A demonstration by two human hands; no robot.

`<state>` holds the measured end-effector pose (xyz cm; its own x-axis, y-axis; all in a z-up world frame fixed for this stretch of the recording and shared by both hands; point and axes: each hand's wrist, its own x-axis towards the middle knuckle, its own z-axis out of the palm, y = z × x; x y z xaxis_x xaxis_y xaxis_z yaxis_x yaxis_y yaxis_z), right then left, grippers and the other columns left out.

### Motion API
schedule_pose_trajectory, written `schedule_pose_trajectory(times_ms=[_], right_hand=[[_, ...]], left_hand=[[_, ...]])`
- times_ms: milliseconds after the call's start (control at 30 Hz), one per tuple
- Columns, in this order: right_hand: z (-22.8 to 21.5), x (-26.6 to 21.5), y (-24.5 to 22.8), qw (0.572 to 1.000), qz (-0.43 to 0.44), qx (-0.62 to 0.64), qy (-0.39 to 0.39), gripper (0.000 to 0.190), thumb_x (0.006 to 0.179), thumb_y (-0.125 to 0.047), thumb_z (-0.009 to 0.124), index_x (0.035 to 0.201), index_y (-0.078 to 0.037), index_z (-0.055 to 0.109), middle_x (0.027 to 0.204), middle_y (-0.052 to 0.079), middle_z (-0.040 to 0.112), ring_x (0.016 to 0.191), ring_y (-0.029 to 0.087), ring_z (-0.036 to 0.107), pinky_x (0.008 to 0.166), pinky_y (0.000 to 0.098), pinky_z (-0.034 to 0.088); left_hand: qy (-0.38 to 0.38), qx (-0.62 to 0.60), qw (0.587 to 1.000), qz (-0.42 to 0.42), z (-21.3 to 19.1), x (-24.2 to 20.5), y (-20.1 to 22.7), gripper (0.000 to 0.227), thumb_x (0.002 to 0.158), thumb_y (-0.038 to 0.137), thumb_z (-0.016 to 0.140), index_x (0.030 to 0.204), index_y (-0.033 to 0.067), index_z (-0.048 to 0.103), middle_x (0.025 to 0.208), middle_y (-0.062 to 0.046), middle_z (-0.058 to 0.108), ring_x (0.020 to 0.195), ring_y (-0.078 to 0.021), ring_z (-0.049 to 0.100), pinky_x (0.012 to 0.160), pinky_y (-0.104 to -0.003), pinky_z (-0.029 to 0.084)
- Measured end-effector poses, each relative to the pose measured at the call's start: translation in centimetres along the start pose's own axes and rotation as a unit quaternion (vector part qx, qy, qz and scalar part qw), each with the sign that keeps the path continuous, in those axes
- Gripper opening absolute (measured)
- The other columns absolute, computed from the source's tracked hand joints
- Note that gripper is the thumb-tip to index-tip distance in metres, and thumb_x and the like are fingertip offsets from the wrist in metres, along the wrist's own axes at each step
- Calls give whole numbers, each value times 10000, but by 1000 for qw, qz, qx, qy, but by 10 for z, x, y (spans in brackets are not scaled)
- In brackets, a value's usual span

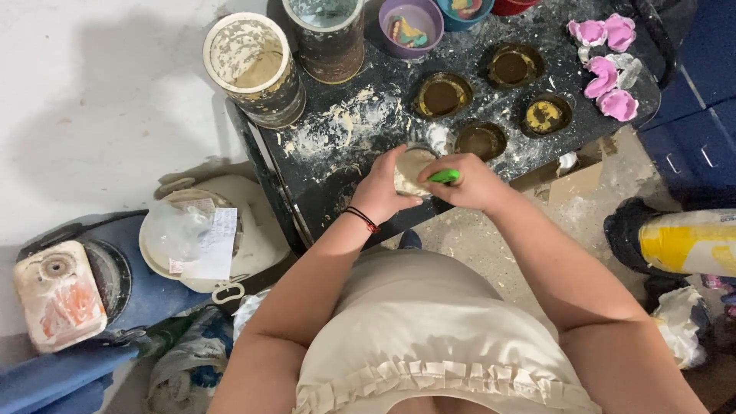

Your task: The person pours a liquid from a bottle into a small container and then uses a brush to stir a dark substance inside a larger container. They then scoop a white powder from a jar into a small bowl and mix it with a green spatula.

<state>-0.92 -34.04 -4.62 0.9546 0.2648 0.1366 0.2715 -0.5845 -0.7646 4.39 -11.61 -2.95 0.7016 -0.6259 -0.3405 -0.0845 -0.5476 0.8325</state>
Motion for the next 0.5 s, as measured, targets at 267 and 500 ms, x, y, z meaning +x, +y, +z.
schedule_pose_trajectory(times_ms=[267,500], right_hand=[[-12,22,7,1000,-16,-19,-1,126,883,-152,809,986,-80,813,893,207,772,844,444,735,770,520,575],[-6,5,8,999,-36,-1,-27,137,843,-141,811,969,-88,807,872,210,766,821,473,719,754,545,570]], left_hand=[[14,11,1000,-6,7,3,-2,907,898,382,787,1614,157,277,1633,-269,280,1391,-497,506,1128,-582,471],[13,3,1000,-22,1,-5,10,792,954,358,716,1602,147,314,1629,-260,292,1380,-495,513,1100,-580,493]])
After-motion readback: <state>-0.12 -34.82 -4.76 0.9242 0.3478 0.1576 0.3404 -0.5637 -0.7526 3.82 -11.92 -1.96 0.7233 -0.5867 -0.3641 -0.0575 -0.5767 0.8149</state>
